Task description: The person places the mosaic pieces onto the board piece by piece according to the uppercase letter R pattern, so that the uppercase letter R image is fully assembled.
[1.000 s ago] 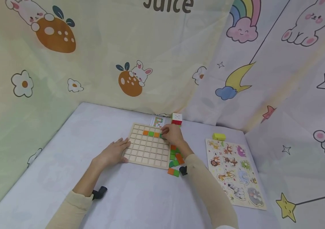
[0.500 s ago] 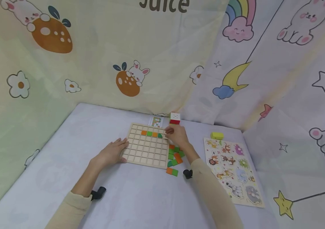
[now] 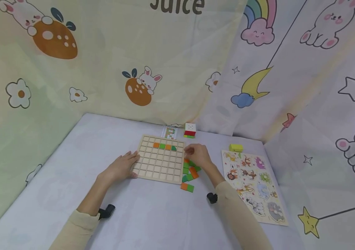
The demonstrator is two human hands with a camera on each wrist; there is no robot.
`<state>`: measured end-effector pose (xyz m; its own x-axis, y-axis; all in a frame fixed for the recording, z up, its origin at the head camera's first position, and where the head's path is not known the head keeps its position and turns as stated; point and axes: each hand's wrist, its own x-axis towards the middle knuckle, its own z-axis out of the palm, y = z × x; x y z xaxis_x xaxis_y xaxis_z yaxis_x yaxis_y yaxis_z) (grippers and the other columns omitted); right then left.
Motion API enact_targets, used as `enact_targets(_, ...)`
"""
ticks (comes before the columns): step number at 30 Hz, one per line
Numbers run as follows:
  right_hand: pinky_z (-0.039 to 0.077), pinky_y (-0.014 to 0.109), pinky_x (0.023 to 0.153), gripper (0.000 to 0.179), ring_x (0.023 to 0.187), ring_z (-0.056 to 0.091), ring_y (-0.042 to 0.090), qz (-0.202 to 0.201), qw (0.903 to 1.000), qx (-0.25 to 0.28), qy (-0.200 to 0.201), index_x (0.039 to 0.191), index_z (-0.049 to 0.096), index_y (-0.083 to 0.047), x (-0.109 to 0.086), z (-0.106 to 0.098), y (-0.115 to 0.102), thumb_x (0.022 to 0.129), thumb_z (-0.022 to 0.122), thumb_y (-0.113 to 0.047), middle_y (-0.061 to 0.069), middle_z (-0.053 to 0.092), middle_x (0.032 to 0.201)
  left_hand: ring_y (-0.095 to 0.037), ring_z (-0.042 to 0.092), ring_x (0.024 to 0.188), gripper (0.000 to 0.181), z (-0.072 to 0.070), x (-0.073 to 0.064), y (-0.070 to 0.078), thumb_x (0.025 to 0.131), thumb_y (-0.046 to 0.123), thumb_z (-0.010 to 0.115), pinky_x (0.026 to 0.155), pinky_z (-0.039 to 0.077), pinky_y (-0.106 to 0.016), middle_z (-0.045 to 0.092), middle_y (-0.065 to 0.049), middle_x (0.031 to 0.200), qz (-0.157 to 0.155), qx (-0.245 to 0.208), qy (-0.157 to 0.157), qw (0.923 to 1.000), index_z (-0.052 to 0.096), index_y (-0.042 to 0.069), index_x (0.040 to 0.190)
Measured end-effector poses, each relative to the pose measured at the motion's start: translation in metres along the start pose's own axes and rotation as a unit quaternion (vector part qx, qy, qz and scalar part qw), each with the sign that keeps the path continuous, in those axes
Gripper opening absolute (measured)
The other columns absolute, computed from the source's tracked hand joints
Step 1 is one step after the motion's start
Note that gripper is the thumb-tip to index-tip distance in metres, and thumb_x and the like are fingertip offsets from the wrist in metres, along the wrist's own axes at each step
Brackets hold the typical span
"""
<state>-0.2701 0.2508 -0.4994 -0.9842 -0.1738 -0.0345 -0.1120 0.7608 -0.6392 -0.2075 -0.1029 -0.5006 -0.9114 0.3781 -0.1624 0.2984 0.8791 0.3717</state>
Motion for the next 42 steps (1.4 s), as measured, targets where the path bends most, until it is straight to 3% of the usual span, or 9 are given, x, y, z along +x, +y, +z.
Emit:
enact_targets(12,0.059,0.039,0.092,0.027,0.101,0.07,0.02,0.006,0.9994,-0.028,-0.022,0.116,0.077,-0.009,-0.008,0.0,0.007,0.09,0.083,-0.012,0.002,0.077,0.106,-0.043,0.025,0.156,0.085,0.001,0.0,0.0,0.087,0.03,0.083,0.125,0.023,-0.063,0.033,-0.019,0.167,0.001,0.0,0.004,1.0,0.045,-0.001,0.156)
enact_targets(21,0.057,0.032,0.072,0.022,0.082,0.064,0.017,-0.021,0.9977,-0.025,-0.059,0.109,0.079,-0.01,-0.013,-0.001,0.008,0.088,0.084,-0.007,-0.001,0.074,0.089,-0.043,0.023,0.156,0.087,0.002,0.0,-0.001,0.086,0.032,0.083,0.125,0.022,-0.063,0.032,-0.018,0.167,0.003,-0.002,0.002,1.0,0.043,-0.001,0.156)
enact_targets(27,0.058,0.034,0.082,0.026,0.086,0.067,0.014,-0.02,0.9952,-0.031,-0.09,0.109,0.079,-0.017,-0.016,0.0,0.006,0.085,0.087,-0.011,-0.007,0.076,0.091,-0.043,0.023,0.156,0.087,0.002,0.001,-0.003,0.087,0.033,0.083,0.125,0.021,-0.063,0.032,-0.018,0.168,0.003,0.002,0.003,1.0,0.043,0.0,0.157)
enact_targets(31,0.059,0.037,0.087,0.029,0.089,0.069,0.013,-0.029,0.9936,-0.04,-0.101,0.111,0.078,-0.014,-0.018,-0.002,0.002,0.084,0.088,-0.009,-0.005,0.076,0.095,-0.043,0.023,0.156,0.087,0.002,0.001,-0.002,0.086,0.033,0.083,0.125,0.021,-0.063,0.032,-0.018,0.168,0.001,0.003,0.005,1.0,0.043,-0.001,0.157)
enact_targets(42,0.057,0.034,0.081,0.033,0.084,0.063,0.016,-0.03,0.9934,-0.063,-0.091,0.11,0.078,-0.013,-0.021,0.0,-0.007,0.081,0.089,-0.004,-0.001,0.072,0.09,-0.042,0.022,0.157,0.088,0.003,0.001,-0.001,0.086,0.033,0.083,0.126,0.02,-0.062,0.031,-0.018,0.168,-0.006,-0.001,-0.001,1.0,0.043,0.0,0.157)
